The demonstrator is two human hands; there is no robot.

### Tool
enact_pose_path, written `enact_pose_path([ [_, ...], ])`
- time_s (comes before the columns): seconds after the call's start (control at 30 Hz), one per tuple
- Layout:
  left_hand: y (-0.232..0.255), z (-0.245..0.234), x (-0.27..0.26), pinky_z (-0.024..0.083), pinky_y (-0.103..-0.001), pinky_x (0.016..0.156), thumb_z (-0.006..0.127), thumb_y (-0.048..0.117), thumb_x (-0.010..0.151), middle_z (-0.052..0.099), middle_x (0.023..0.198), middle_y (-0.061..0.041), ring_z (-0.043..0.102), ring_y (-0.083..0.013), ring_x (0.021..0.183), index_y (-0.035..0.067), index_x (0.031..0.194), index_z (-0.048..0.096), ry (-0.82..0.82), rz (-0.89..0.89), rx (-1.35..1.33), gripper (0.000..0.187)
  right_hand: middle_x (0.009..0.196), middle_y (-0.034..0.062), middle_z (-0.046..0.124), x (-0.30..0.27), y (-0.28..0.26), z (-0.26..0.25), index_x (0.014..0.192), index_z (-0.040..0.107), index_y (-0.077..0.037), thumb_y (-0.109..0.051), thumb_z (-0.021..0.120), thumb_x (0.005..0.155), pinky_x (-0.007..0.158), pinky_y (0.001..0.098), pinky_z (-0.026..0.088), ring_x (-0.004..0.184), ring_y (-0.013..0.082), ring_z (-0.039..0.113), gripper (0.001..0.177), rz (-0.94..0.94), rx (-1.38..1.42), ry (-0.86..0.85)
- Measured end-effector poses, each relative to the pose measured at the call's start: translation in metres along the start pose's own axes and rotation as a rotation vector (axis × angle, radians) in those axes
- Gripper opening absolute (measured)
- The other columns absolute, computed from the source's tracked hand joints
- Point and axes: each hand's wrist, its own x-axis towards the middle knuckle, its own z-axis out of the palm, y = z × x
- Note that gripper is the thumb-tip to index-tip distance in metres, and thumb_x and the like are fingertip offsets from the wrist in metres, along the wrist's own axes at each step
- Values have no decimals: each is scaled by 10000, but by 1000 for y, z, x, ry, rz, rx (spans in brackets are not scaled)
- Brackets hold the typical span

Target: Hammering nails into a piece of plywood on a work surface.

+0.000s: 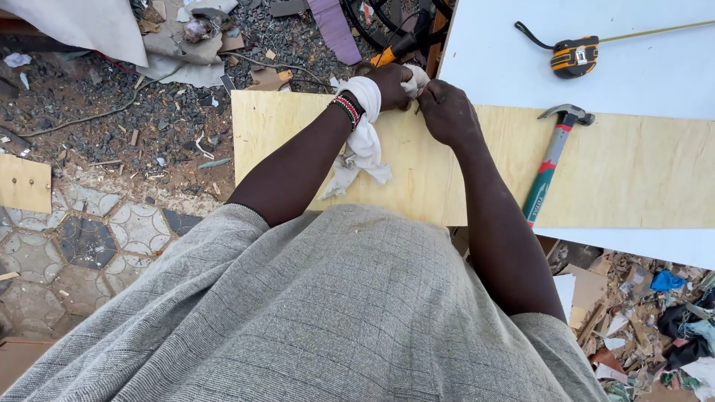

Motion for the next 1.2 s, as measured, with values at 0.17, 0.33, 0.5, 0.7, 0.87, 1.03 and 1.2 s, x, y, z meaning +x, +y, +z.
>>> enact_pose_path([
  [0.17, -2, 7, 4, 653, -463, 839, 869, 161, 795, 859, 1199, -58, 816, -296, 1062, 173, 1125, 819, 62, 18, -14, 333, 850, -13, 549, -28, -3, -3, 857, 520, -164, -292, 536, 1162, 654, 400, 363, 750, 149, 444, 332, 80, 151, 23],
  [0.33, 7, 1, -7, 626, -493, 822, 870, 175, 811, 834, 1196, -83, 785, -326, 1060, 138, 1222, 793, 63, -16, -44, 419, 756, 48, 455, -62, 17, 30, 848, 364, -145, -322, 529, 1229, 655, 510, 314, 724, 226, 429, 452, -28, -6, 130],
  [0.5, 4, 6, -2, 634, -485, 832, 900, 153, 804, 809, 1217, -93, 783, -317, 1091, 130, 1186, 780, 44, -32, -34, 401, 888, 112, 702, -53, 22, 55, 985, 663, -123, -291, 641, 1224, 497, 555, 440, 684, 426, 689, 293, -420, -483, 345],
  [0.7, -27, 6, 19, 502, -465, 785, 890, 440, 1006, 757, 949, 21, 696, -208, 888, 248, 959, 617, 108, 19, 8, 337, 972, 197, 796, 2, 3, 2, 1045, 689, -133, -343, 566, 1184, 731, 657, 512, 865, 554, 707, 280, -204, -320, 24],
  [0.87, -21, 1, -2, 501, -421, 661, 762, 157, 872, 673, 893, 31, 639, -187, 763, 250, 903, 508, 34, 43, -124, 272, 996, -35, 745, -9, -4, -5, 826, 677, -154, -309, 582, 1126, 694, 397, 378, 780, 151, 519, 351, 85, 162, -32],
  [1.03, -13, 1, -8, 379, -421, 622, 718, 27, 774, 589, 868, 49, 504, -182, 749, 244, 841, 325, 15, 160, -115, 454, 774, -52, 590, -51, -12, -3, 778, 694, -206, -379, 548, 1200, 653, 356, 349, 641, 111, 397, 479, 314, 223, 26],
  [1.2, -22, 10, 9, 391, -439, 647, 735, 6, 760, 580, 881, 26, 560, -202, 801, 229, 844, 318, 40, 151, -98, 480, 797, 127, 702, -67, 21, 58, 867, 558, -112, -382, 503, 1288, 622, 591, 448, 699, 414, 663, 503, -75, -335, 197],
])
